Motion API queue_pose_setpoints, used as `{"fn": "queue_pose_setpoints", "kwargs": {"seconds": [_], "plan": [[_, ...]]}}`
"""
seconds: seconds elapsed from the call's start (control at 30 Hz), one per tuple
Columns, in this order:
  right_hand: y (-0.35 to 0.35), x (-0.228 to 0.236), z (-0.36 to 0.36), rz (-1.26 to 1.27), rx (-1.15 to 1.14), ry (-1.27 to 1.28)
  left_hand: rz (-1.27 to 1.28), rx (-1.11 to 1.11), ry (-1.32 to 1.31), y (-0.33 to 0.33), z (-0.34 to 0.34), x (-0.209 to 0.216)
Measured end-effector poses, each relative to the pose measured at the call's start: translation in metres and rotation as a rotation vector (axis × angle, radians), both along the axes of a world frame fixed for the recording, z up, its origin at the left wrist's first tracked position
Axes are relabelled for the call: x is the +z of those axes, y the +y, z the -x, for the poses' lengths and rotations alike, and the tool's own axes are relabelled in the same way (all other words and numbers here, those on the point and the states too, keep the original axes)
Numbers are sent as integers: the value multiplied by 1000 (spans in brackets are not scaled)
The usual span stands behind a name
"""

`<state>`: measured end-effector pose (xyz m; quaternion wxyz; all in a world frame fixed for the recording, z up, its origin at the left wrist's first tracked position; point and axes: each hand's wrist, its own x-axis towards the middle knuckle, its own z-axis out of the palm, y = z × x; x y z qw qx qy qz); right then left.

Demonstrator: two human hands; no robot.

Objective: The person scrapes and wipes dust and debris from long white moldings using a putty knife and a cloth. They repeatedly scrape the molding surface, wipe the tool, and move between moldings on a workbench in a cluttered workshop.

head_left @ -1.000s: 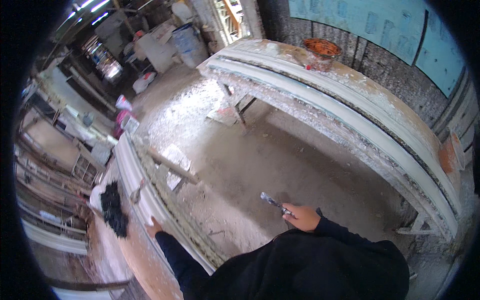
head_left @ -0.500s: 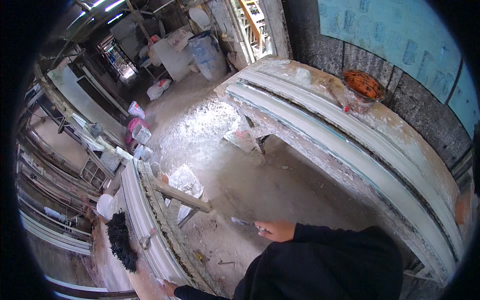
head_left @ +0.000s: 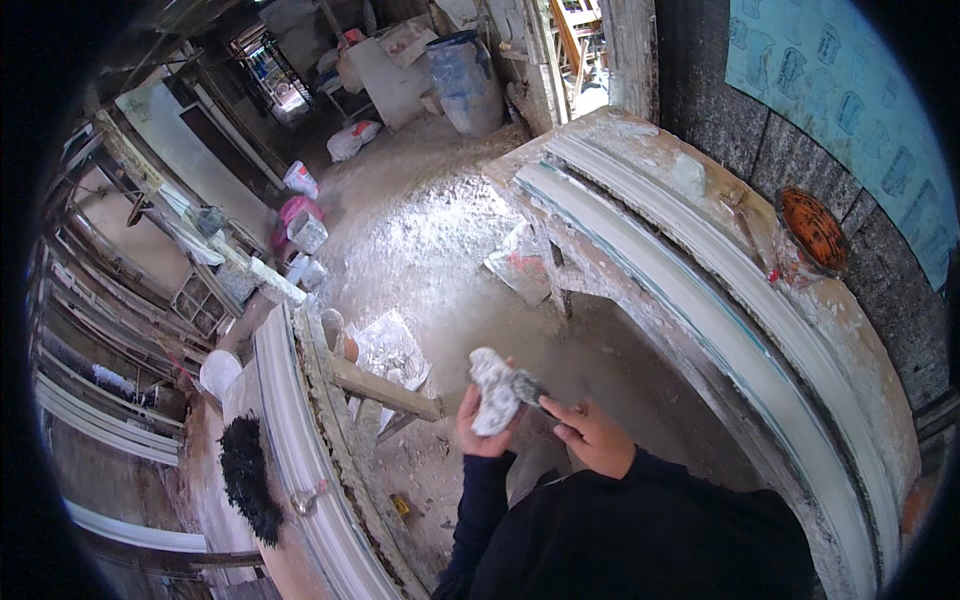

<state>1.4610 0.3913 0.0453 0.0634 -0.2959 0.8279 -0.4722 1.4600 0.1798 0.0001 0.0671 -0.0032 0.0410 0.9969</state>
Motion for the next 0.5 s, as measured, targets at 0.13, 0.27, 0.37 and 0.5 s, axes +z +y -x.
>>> {"fn": "queue_pose_setpoints", "kwargs": {"seconds": [0.13, 0.27, 0.37, 0.5], "plan": [[-8, 9, 38, -100, -163, 37, 163, -38, 42, 12, 83, 9], [-35, 20, 75, -166, -263, 54, 229, -50, 63, -6, 129, 19], [-55, 38, 95, -229, -296, 38, 271, -42, 61, -23, 155, 22], [-81, 42, 120, -243, -273, -5, 351, -20, 71, -50, 180, 19]]}}
